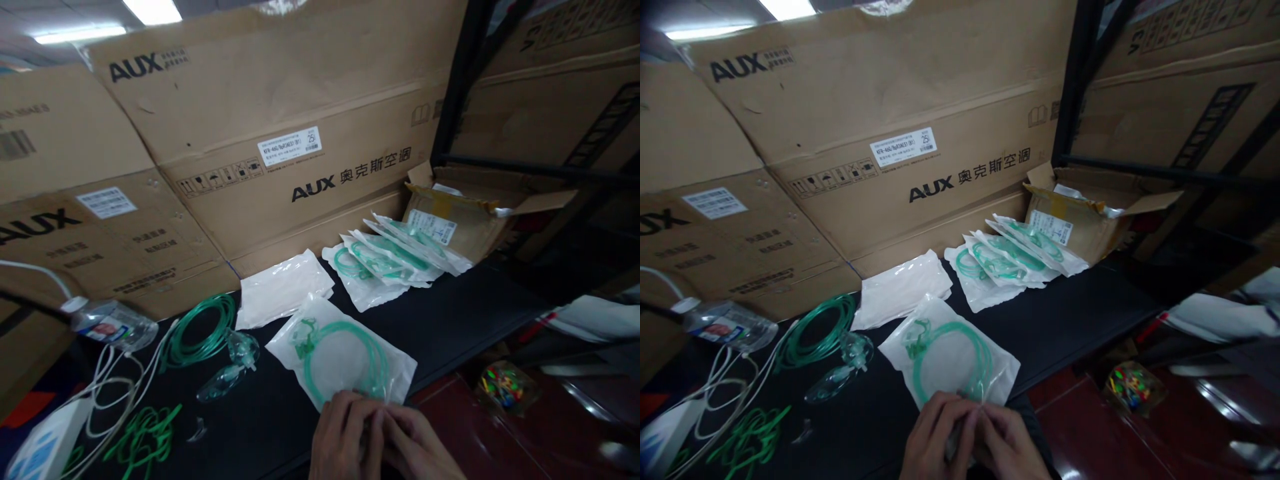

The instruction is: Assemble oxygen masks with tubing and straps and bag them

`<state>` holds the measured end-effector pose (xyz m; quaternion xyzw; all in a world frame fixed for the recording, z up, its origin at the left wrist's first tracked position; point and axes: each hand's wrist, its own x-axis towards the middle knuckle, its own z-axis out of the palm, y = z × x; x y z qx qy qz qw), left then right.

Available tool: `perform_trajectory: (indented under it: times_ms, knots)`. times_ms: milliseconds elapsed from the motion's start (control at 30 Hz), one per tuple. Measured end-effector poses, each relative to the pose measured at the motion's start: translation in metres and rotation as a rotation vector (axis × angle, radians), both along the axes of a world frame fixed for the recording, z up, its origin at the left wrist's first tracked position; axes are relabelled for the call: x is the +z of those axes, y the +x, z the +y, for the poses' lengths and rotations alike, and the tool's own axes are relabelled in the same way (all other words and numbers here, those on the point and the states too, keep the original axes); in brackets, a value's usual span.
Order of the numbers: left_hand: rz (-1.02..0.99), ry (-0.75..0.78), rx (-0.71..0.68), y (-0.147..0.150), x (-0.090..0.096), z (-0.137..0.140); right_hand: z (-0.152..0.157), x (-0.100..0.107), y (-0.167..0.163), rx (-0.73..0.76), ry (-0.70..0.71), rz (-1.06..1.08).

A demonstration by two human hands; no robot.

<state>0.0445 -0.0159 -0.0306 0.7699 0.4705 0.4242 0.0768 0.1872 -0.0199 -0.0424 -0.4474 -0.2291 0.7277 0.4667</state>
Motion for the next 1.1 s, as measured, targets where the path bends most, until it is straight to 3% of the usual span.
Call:
perform_trajectory:
  times_ms: [233, 433, 533, 667, 900, 1100]
  knots:
    - [-0.084, -0.015, 0.065, 0.003, 0.006, -0.005, 0.006, 0.005, 0.004, -0.174, -0.032, -0.118]
    - [0.043, -0.057, 0.02, 0.006, 0.0, -0.003, 0.004, 0.003, 0.002, -0.017, 0.066, -0.059]
    - [0.189, -0.029, 0.045, 0.005, 0.0, 0.002, 0.008, 0.004, 0.001, 0.003, 0.118, -0.06]
    - [0.281, -0.014, -0.027, 0.0, 0.002, 0.009, 0.009, 0.003, 0.0, 0.016, 0.125, -0.047]
    - [0.043, -0.073, -0.159, -0.004, -0.009, 0.004, 0.008, 0.0, -0.006, 0.026, 0.185, -0.156]
    - [0.011, -0.053, -0.103, -0.004, -0.022, -0.005, 0.009, 0.0, -0.012, 0.066, 0.169, -0.143]
